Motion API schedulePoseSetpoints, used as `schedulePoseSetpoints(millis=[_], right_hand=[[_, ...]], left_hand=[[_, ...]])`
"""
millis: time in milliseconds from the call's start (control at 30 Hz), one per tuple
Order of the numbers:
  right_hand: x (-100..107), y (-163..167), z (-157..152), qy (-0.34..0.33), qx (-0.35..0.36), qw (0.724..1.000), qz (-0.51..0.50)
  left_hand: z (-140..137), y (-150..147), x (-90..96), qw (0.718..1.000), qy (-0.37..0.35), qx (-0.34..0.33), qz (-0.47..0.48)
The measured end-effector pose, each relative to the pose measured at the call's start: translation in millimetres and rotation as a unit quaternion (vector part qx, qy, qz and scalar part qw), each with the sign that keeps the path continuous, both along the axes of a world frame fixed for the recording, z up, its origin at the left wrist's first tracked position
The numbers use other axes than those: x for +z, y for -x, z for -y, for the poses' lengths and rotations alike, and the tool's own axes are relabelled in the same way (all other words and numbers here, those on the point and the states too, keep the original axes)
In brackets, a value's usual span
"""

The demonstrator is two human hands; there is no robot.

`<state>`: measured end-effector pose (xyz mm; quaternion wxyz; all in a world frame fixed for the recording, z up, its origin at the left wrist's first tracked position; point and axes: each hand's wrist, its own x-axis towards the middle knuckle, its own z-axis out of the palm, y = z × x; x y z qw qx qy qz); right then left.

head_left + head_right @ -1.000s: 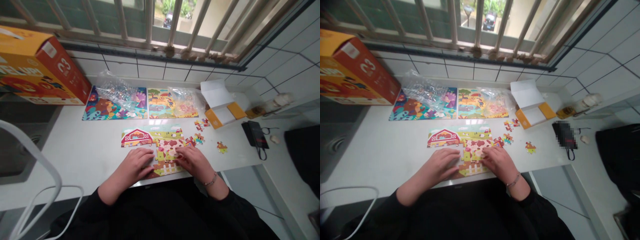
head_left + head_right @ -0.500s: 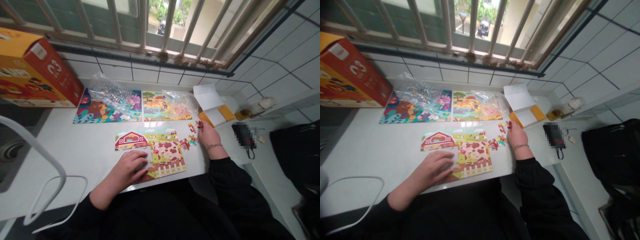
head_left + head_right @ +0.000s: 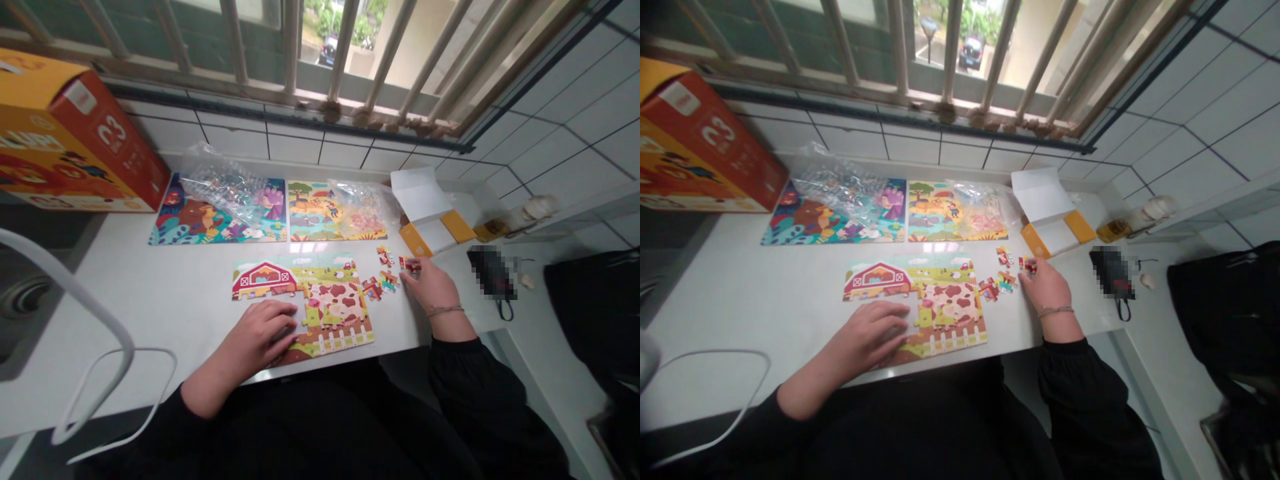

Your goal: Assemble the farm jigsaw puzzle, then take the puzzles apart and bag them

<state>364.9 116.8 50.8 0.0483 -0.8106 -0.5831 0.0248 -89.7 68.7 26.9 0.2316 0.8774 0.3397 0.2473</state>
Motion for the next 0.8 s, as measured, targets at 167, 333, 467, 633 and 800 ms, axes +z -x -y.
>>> schedulePoseSetpoints(millis=[167,333,467,633,800], right_hand=[[-3.9,1.1,2.9,-0.016,-0.031,0.999,-0.009],[-9.3,-7.4,1.4,-0.038,-0.022,0.999,-0.019],[-9.8,-14.0,0.6,-0.049,0.002,0.998,-0.047],[-10.4,-17.3,1.2,-0.06,0.029,0.995,-0.07],[-12.8,-19.6,5.1,-0.084,0.048,0.992,-0.083]], left_hand=[[3.5,0.2,-0.8,1.0,0.014,0.009,-0.01],[5.8,1.5,0.3,1.0,0.02,0.01,-0.016],[5.8,1.7,0.2,1.0,0.022,0.008,-0.013],[3.8,0.7,1.0,1.0,0.016,0.007,-0.009],[3.3,0.5,2.2,1.0,0.004,0.007,-0.005]])
